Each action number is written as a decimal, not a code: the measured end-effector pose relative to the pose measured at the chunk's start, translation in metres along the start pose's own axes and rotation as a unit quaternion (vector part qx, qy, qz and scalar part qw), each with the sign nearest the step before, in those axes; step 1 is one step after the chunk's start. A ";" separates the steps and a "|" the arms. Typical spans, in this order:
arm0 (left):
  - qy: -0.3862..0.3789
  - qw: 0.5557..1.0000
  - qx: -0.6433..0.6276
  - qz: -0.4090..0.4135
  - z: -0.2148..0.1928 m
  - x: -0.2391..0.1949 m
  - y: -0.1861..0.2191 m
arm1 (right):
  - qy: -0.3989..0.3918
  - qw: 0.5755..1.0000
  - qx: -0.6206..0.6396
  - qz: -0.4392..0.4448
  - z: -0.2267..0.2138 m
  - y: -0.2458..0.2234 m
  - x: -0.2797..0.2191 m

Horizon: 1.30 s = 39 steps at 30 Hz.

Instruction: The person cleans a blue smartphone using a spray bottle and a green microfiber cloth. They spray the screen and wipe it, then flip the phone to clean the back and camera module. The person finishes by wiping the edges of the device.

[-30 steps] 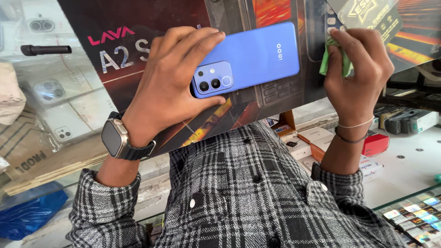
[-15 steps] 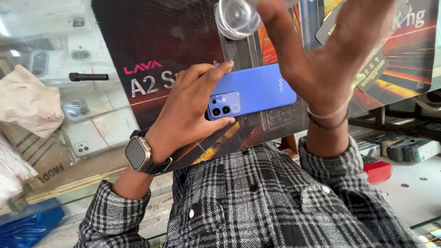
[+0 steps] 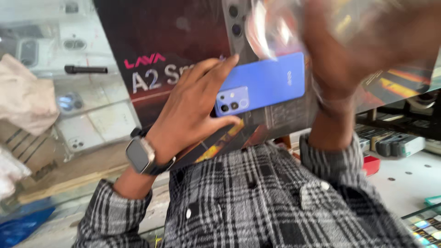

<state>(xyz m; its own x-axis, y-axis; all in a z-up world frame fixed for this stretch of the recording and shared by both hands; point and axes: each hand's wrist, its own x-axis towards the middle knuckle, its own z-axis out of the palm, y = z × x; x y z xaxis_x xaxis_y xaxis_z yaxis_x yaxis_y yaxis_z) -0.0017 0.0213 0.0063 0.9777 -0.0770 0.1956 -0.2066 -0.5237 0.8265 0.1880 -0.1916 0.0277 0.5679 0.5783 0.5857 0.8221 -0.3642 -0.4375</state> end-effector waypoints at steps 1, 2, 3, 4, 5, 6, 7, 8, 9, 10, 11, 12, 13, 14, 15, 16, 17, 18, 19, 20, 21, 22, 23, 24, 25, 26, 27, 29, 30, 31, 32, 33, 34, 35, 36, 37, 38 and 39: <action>-0.002 1.000 0.003 -0.002 -0.003 0.004 -0.001 | -0.021 1.000 -0.006 0.023 -0.015 -0.009 0.001; -0.007 1.000 0.013 -0.002 -0.006 0.002 -0.001 | -0.049 0.997 -0.008 0.054 -0.032 -0.023 -0.006; -0.011 1.000 0.023 -0.001 -0.007 0.001 -0.002 | -0.080 0.993 -0.008 0.081 -0.047 -0.038 -0.014; -0.020 0.999 0.033 -0.002 -0.008 -0.002 -0.002 | -0.113 0.988 -0.008 0.107 -0.060 -0.053 -0.024; -0.023 0.999 0.036 -0.001 -0.010 -0.006 -0.001 | -0.147 0.980 -0.008 0.131 -0.071 -0.066 -0.032; -0.026 0.999 0.042 0.003 -0.012 -0.006 -0.002 | -0.177 0.972 -0.008 0.152 -0.078 -0.077 -0.037; -0.028 0.998 0.047 0.008 -0.015 -0.005 -0.002 | -0.201 0.965 -0.010 0.166 -0.082 -0.086 -0.039; -0.031 0.998 0.052 0.014 -0.017 -0.003 -0.001 | -0.220 0.960 -0.014 0.174 -0.082 -0.092 -0.039; -0.034 0.998 0.056 0.020 -0.018 -0.001 -0.001 | -0.238 0.955 -0.016 0.177 -0.080 -0.096 -0.039; -0.036 0.997 0.061 0.022 -0.020 -0.001 0.000 | -0.254 0.950 -0.017 0.179 -0.074 -0.097 -0.037; -0.035 0.997 0.059 0.024 -0.021 0.000 0.001 | -0.265 0.947 -0.014 0.180 -0.068 -0.099 -0.036; -0.036 0.997 0.058 0.025 -0.022 -0.001 0.002 | -0.277 0.944 -0.011 0.182 -0.062 -0.101 -0.036; -0.037 0.997 0.056 0.026 -0.023 -0.001 0.002 | -0.288 0.940 -0.008 0.184 -0.057 -0.102 -0.037; -0.035 0.997 0.059 0.033 -0.023 -0.001 0.002 | -0.298 0.936 -0.006 0.186 -0.053 -0.103 -0.038; -0.033 0.997 0.061 0.039 -0.024 -0.001 0.001 | -0.301 0.933 -0.012 0.194 -0.051 -0.103 -0.040; -0.030 0.997 0.062 0.047 -0.023 -0.001 0.000 | -0.305 0.930 -0.020 0.202 -0.051 -0.103 -0.043; -0.018 0.996 0.065 0.055 -0.023 -0.002 -0.003 | -0.309 0.927 -0.027 0.210 -0.052 -0.103 -0.046; -0.006 0.996 0.068 0.063 -0.023 -0.004 -0.005 | -0.293 0.936 -0.016 0.196 -0.052 -0.102 -0.049; 0.005 0.995 0.071 0.070 -0.022 -0.006 -0.008 | -0.278 0.943 -0.005 0.182 -0.052 -0.102 -0.052; 0.049 0.994 0.065 0.073 -0.020 -0.009 -0.011 | -0.261 0.951 0.006 0.167 -0.052 -0.100 -0.054; 0.093 0.991 0.058 0.077 -0.017 -0.011 -0.013 | -0.263 0.949 0.005 0.175 -0.052 -0.100 -0.056; 0.120 0.989 0.050 0.071 -0.015 -0.014 -0.016 | -0.264 0.947 0.002 0.183 -0.052 -0.099 -0.058; 0.148 0.986 0.041 0.065 -0.013 -0.017 -0.018 | -0.263 0.947 -0.003 0.182 -0.052 -0.099 -0.058; 0.182 0.981 0.034 0.058 -0.011 -0.019 -0.019 | -0.263 0.947 -0.009 0.182 -0.052 -0.099 -0.058; 0.204 0.977 0.029 0.048 -0.010 -0.022 -0.021 | -0.261 0.949 -0.017 0.174 -0.051 -0.099 -0.059; 0.221 0.974 0.029 0.036 -0.010 -0.026 -0.022 | -0.260 0.951 -0.024 0.164 -0.051 -0.100 -0.058; 0.237 0.971 0.032 0.023 -0.010 -0.029 -0.023 | -0.259 0.951 -0.020 0.166 -0.050 -0.100 -0.058; 0.256 0.966 0.039 0.001 -0.013 -0.034 -0.024 | -0.257 0.951 -0.018 0.168 -0.049 -0.102 -0.059; 0.260 0.964 0.044 -0.009 -0.015 -0.036 -0.024 | -0.256 0.952 -0.019 0.169 -0.049 -0.102 -0.060; 0.266 0.963 0.046 -0.017 -0.016 -0.038 -0.023 | -0.252 0.953 -0.025 0.167 -0.049 -0.103 -0.062; 0.268 0.962 0.048 -0.019 -0.018 -0.039 -0.023 | -0.247 0.954 -0.035 0.166 -0.050 -0.103 -0.063; 0.269 0.961 0.049 -0.022 -0.019 -0.039 -0.022 | -0.241 0.955 -0.044 0.165 -0.051 -0.103 -0.065; 0.270 0.961 0.048 -0.024 -0.019 -0.038 -0.021 | -0.233 0.957 -0.058 0.164 -0.053 -0.102 -0.066; 0.272 0.961 0.047 -0.026 -0.019 -0.037 -0.021 | -0.225 0.958 -0.071 0.162 -0.055 -0.101 -0.067; 0.273 0.961 0.046 -0.028 -0.018 -0.036 -0.019 | -0.220 0.957 -0.078 0.170 -0.057 -0.100 -0.069; 0.273 0.961 0.044 -0.028 -0.018 -0.035 -0.019 | -0.214 0.957 -0.085 0.178 -0.059 -0.099 -0.070; 0.273 0.960 0.044 -0.028 -0.018 -0.034 -0.018 | -0.206 0.957 -0.090 0.184 -0.060 -0.097 -0.071; 0.275 0.960 0.044 -0.028 -0.019 -0.032 -0.019 | -0.210 0.954 -0.082 0.198 -0.061 -0.096 -0.071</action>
